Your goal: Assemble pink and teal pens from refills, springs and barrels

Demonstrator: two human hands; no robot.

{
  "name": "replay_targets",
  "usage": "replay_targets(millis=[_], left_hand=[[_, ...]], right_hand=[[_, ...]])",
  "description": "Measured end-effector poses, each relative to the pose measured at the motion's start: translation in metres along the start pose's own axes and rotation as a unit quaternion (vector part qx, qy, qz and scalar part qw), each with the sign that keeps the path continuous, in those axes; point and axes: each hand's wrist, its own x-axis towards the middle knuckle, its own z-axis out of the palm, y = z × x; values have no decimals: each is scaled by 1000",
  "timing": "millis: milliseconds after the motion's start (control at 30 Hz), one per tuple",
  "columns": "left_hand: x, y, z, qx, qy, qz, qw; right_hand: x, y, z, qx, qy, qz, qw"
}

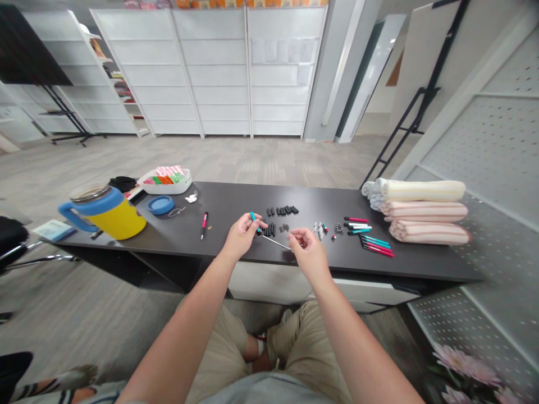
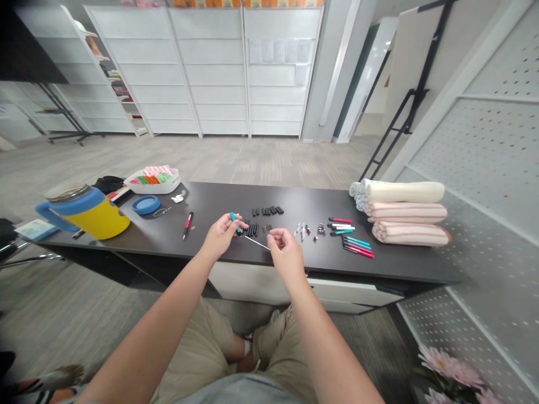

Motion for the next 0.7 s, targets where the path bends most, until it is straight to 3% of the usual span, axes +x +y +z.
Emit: replay_targets(millis=[133, 300, 467, 700], left_hand=[[0, 0, 1, -40, 5, 7, 999], [-1, 0, 0, -100, 14, 10, 995], [-2, 1, -2, -132, 36, 7, 991], [-3, 3, -2, -138, 60, -6, 989]], right_hand=[[-5, -3, 7, 5, -26, -8, 1000], [-11, -9, 39, 53, -62, -5, 997], [-7, -14, 66, 75, -57, 14, 995], [-5, -16, 74, 64, -31, 6, 997]])
